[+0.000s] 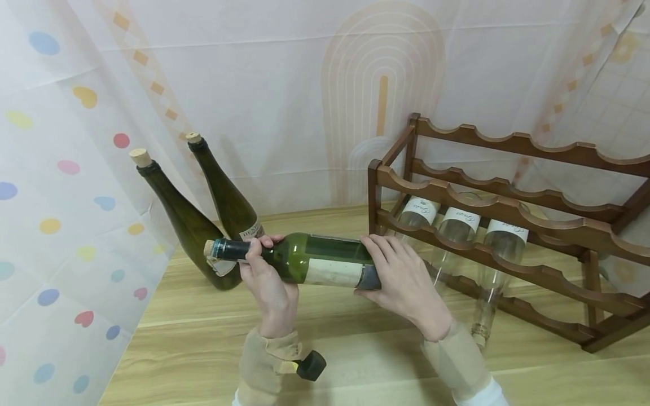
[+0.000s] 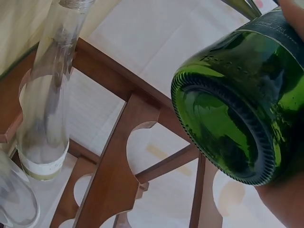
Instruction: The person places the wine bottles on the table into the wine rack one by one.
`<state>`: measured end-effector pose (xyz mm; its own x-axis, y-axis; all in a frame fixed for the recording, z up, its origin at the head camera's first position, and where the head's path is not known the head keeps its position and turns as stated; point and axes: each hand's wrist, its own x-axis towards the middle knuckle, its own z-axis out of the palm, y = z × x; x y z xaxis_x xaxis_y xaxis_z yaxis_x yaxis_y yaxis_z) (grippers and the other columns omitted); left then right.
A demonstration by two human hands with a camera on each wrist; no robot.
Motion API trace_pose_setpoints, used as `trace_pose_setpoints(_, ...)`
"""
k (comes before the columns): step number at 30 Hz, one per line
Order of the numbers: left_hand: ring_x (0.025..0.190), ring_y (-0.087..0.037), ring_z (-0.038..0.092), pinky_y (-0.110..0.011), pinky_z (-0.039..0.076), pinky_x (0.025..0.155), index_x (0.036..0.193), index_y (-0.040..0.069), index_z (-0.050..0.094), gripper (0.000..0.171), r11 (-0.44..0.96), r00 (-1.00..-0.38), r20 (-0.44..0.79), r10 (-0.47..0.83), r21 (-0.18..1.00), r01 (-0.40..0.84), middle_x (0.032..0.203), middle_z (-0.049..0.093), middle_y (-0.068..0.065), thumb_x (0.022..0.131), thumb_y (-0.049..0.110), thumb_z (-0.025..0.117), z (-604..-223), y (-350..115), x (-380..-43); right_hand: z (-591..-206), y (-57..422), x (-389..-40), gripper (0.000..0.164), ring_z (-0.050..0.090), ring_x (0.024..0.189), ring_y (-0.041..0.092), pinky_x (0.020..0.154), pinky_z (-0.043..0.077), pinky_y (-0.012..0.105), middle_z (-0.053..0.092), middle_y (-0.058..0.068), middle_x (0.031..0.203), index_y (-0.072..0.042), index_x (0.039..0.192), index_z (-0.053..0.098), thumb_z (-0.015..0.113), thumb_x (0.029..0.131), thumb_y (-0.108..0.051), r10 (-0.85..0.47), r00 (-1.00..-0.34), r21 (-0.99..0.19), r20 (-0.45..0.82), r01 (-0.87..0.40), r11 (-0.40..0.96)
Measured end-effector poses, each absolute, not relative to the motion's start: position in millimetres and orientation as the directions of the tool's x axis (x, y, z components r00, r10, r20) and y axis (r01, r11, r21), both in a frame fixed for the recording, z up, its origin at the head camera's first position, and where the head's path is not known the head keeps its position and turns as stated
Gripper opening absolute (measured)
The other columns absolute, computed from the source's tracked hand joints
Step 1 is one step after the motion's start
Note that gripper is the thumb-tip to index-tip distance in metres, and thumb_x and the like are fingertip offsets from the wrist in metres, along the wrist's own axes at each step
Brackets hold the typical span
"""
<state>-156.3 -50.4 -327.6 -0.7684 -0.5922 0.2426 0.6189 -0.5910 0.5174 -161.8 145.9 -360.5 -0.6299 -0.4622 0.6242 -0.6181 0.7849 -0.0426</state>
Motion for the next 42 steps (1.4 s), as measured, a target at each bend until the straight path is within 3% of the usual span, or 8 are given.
trace_pose_setpoints(9, 0.077, -0.016, 0.062, -0.028, 0.053, 0.080, 0.086, 0.010, 0.046, 0.014, -0.632, -0.833, 0.200, -0.516, 0.567, 0.528, 0.072, 0.056, 0.002, 0.096, 0.005, 0.036, -328.7, -47.7, -156.1, -359.0, 152.3, -162.2, 0.098, 0.053, 0.097, 0.030, 0.076, 0.048, 0.045, 0.060, 0.014, 0.111, -0.003, 0.121, 0.052, 0.088, 0.040, -0.045, -0.473, -0.580, 0.015, 0.663, -0.622, 0.783)
trace_pose_setpoints(15, 0.102, -0.019, 0.058, -0.027, 0.042, 0.096, 0.095, 0.010, 0.050, 0.010, -0.564, -0.881, 0.279, -0.383, 0.685, 0.462, 0.090, 0.065, 0.002, 0.097, 0.011, 0.041, -330.8, -52.1, -161.1, -354.1, 162.0, -164.2, 0.101, 0.055, 0.092, 0.032, 0.071, 0.046, 0.045, 0.061, 0.018, 0.106, 0.000, 0.118, 0.054, 0.090, 0.034, -0.044, -0.453, -0.532, 0.055, 0.715, -0.603, 0.796)
trace_pose_setpoints(19, 0.108, -0.018, 0.053, -0.031, 0.039, 0.098, 0.106, 0.003, 0.054, 0.020, -0.323, -0.932, 0.284, -0.223, 0.881, 0.346, 0.107, 0.063, -0.006, 0.097, 0.017, 0.044, -331.6, -63.7, -165.6, -349.6, 173.3, -165.8, 0.100, 0.056, 0.091, 0.035, 0.069, 0.044, 0.047, 0.061, 0.020, 0.105, 0.001, 0.116, 0.056, 0.090, 0.032, -0.041, -0.432, -0.493, 0.088, 0.755, -0.577, 0.812)
trace_pose_setpoints(23, 0.100, -0.020, 0.059, -0.042, 0.046, 0.093, 0.107, 0.000, 0.058, 0.030, 0.153, -0.967, 0.248, -0.062, 0.959, 0.237, 0.107, 0.065, -0.015, 0.097, 0.026, 0.047, -330.7, -79.6, -164.7, -346.0, 185.8, -166.1, 0.092, 0.055, 0.090, 0.036, 0.067, 0.042, 0.047, 0.061, 0.020, 0.104, 0.001, 0.115, 0.057, 0.085, 0.036, -0.038, -0.422, -0.482, 0.111, 0.768, -0.548, 0.829)
trace_pose_setpoints(27, 0.084, -0.016, 0.065, -0.037, 0.054, 0.077, 0.097, 0.005, 0.065, 0.029, 0.585, -0.924, 0.377, 0.055, 0.738, 0.336, 0.092, 0.071, -0.009, 0.092, 0.032, 0.056, -328.5, -91.1, -159.5, -344.1, 195.3, -166.7, 0.086, 0.054, 0.090, 0.036, 0.065, 0.041, 0.047, 0.061, 0.019, 0.103, 0.001, 0.115, 0.057, 0.081, 0.040, -0.035, -0.427, -0.479, 0.137, 0.767, -0.527, 0.838)
trace_pose_setpoints(31, 0.066, -0.011, 0.060, -0.025, 0.051, 0.057, 0.086, 0.007, 0.066, 0.016, 0.764, -0.736, 0.652, 0.182, 0.378, 0.523, 0.072, 0.068, -0.002, 0.086, 0.024, 0.066, -325.5, -96.7, -154.9, -343.1, 200.6, -168.3, 0.090, 0.054, 0.089, 0.036, 0.064, 0.041, 0.048, 0.061, 0.018, 0.103, -0.001, 0.115, 0.058, 0.083, 0.037, -0.037, -0.445, -0.467, 0.177, 0.764, -0.511, 0.841)
trace_pose_setpoints(36, 0.087, -0.019, 0.058, -0.032, 0.052, 0.078, 0.096, 0.005, 0.065, 0.025, 0.805, -0.524, 0.780, 0.341, 0.047, 0.592, 0.090, 0.066, -0.006, 0.077, 0.019, 0.075, -323.8, -97.2, -156.4, -343.2, 203.2, -169.8, 0.097, 0.054, 0.088, 0.034, 0.065, 0.042, 0.048, 0.062, 0.017, 0.103, -0.003, 0.115, 0.059, 0.087, 0.031, -0.042, -0.484, -0.448, 0.235, 0.752, -0.503, 0.831)
trace_pose_setpoints(42, 0.110, -0.019, 0.052, -0.037, 0.045, 0.092, 0.112, 0.014, 0.062, 0.054, 0.841, -0.541, 0.710, 0.451, -0.136, 0.524, 0.113, 0.064, -0.002, 0.067, 0.036, 0.081, -330.1, -94.6, -162.4, -343.0, 203.5, -170.5, 0.100, 0.054, 0.090, 0.034, 0.069, 0.043, 0.047, 0.063, 0.015, 0.102, -0.005, 0.115, 0.059, 0.089, 0.028, -0.044, -0.528, -0.431, 0.274, 0.732, -0.522, 0.807)
